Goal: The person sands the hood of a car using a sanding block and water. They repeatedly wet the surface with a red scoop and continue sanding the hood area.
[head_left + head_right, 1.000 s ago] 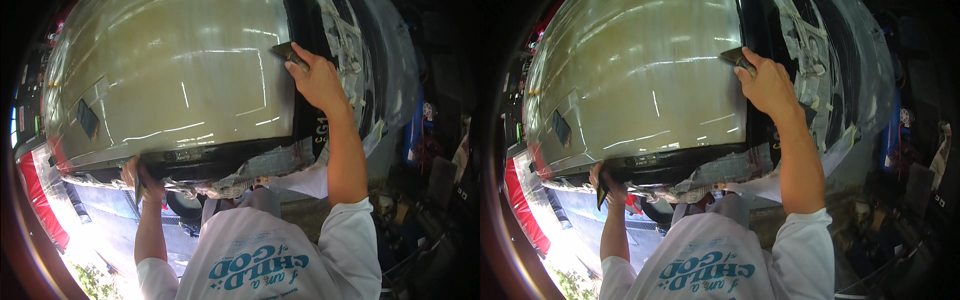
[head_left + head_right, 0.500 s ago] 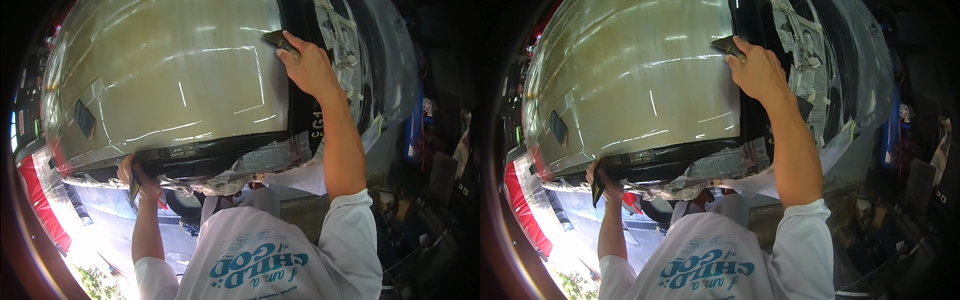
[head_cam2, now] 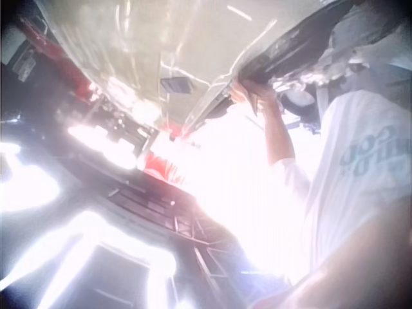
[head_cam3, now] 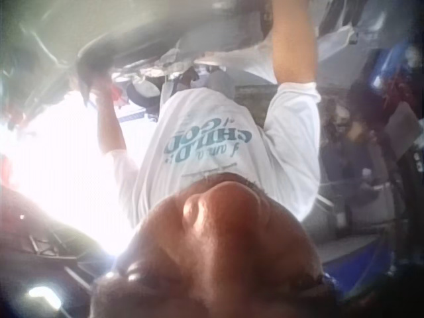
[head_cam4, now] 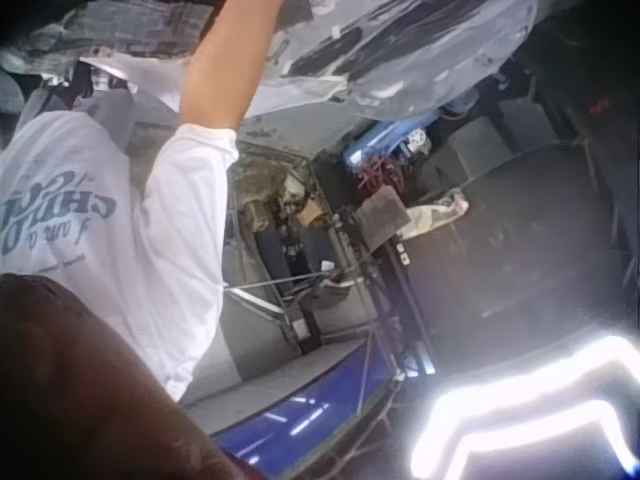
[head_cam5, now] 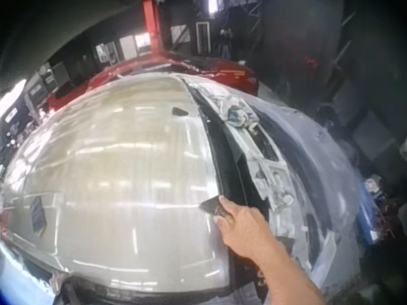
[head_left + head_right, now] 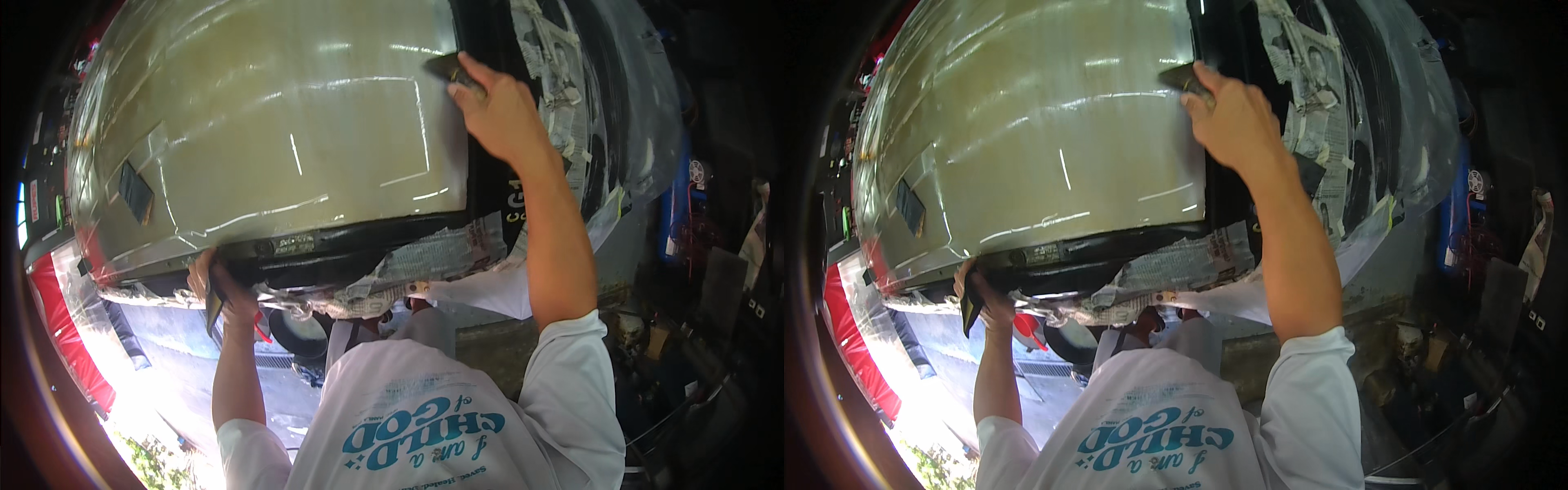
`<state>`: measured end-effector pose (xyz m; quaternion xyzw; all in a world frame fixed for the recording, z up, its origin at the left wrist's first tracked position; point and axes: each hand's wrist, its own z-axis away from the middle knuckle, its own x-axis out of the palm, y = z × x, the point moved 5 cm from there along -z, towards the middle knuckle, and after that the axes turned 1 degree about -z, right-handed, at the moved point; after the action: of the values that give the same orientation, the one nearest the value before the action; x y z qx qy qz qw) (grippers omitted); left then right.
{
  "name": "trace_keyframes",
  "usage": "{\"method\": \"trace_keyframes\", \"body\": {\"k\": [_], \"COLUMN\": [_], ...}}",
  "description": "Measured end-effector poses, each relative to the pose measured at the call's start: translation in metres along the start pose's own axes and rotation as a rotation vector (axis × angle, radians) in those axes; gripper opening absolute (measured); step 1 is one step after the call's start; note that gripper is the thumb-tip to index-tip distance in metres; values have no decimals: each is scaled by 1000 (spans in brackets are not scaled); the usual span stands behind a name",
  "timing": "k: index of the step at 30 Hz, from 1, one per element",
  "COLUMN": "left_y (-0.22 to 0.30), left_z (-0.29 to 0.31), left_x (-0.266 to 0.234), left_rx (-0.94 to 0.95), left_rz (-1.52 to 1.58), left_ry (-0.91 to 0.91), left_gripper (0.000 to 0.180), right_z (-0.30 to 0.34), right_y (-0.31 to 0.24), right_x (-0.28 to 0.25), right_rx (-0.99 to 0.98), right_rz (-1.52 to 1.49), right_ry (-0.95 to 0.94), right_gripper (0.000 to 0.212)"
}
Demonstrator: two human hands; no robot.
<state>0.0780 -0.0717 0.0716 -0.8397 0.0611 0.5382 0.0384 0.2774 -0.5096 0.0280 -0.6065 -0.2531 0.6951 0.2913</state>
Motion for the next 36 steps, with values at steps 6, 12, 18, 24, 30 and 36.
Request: {"method": "trace_keyframes", "body": {"k": [6,12,18,24,30,36], "left_y": [2,-4,2,-1,3,1], "left_z": [-7,-2,-6,-6,-8,-8], "left_x": [3,4,4,2,3,4], "left_rx": [18,-49,1,-22,-8,-5], "left_rz": [56,74,48,88,40,33], "left_ry": [49,38,43,27,-2,18], "left_gripper": [31,32,32,33,34,36], "right_z": [-21,-9,5,-4,-13,-13], "right_y": [-9,-8,-11,-10,-17,-7], "right_x": [-2,-10,-1,-3,-12,-13], "right_rx": [34,104,-12,-35,73,-52], "right_rz": [58,23,13,-4,-29,-15], "right_ry": [40,-13,21,7,-52,21], "right_gripper": [58,57,56,56,57,54]}}
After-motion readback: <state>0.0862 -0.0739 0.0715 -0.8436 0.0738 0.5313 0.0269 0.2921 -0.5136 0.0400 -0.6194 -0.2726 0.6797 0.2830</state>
